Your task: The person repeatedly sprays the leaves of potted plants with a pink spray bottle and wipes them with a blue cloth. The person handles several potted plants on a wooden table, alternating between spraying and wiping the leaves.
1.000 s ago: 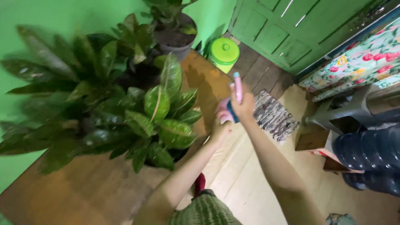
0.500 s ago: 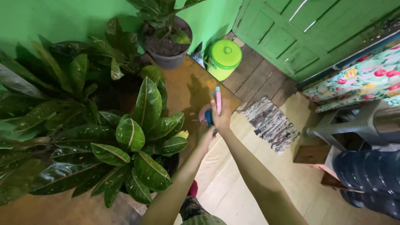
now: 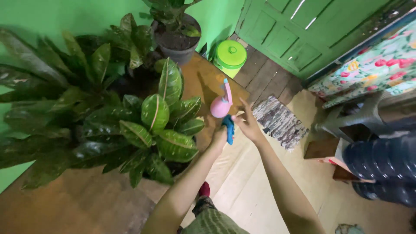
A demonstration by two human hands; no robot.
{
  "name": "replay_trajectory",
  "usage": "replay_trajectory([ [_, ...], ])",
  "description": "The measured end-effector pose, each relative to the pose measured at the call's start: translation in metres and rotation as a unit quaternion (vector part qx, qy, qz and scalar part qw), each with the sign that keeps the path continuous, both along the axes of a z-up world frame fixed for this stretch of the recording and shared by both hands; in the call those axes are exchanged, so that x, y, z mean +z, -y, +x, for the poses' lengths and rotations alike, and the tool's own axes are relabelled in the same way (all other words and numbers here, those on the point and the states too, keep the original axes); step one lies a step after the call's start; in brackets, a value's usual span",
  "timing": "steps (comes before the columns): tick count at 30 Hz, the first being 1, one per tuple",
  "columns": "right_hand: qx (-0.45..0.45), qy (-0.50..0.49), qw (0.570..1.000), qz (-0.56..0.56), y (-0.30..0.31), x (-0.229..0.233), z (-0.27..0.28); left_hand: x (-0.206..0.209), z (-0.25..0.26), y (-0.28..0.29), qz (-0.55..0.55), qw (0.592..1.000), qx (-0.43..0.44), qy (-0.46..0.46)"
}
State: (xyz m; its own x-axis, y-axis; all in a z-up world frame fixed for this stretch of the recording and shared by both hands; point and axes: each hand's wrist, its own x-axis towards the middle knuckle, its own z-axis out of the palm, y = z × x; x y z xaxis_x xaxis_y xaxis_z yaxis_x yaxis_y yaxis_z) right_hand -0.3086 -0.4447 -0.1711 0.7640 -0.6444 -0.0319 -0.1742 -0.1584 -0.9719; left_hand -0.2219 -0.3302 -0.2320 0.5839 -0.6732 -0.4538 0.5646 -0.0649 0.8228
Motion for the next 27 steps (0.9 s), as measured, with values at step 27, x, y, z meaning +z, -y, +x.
replay_trajectory([
  [27, 0.156, 0.254, 0.898, -0.323, -0.329, 0.248, 0.092, 0.271, 0.089, -0.29, -0.213, 0.955, 0.106, 0.178],
])
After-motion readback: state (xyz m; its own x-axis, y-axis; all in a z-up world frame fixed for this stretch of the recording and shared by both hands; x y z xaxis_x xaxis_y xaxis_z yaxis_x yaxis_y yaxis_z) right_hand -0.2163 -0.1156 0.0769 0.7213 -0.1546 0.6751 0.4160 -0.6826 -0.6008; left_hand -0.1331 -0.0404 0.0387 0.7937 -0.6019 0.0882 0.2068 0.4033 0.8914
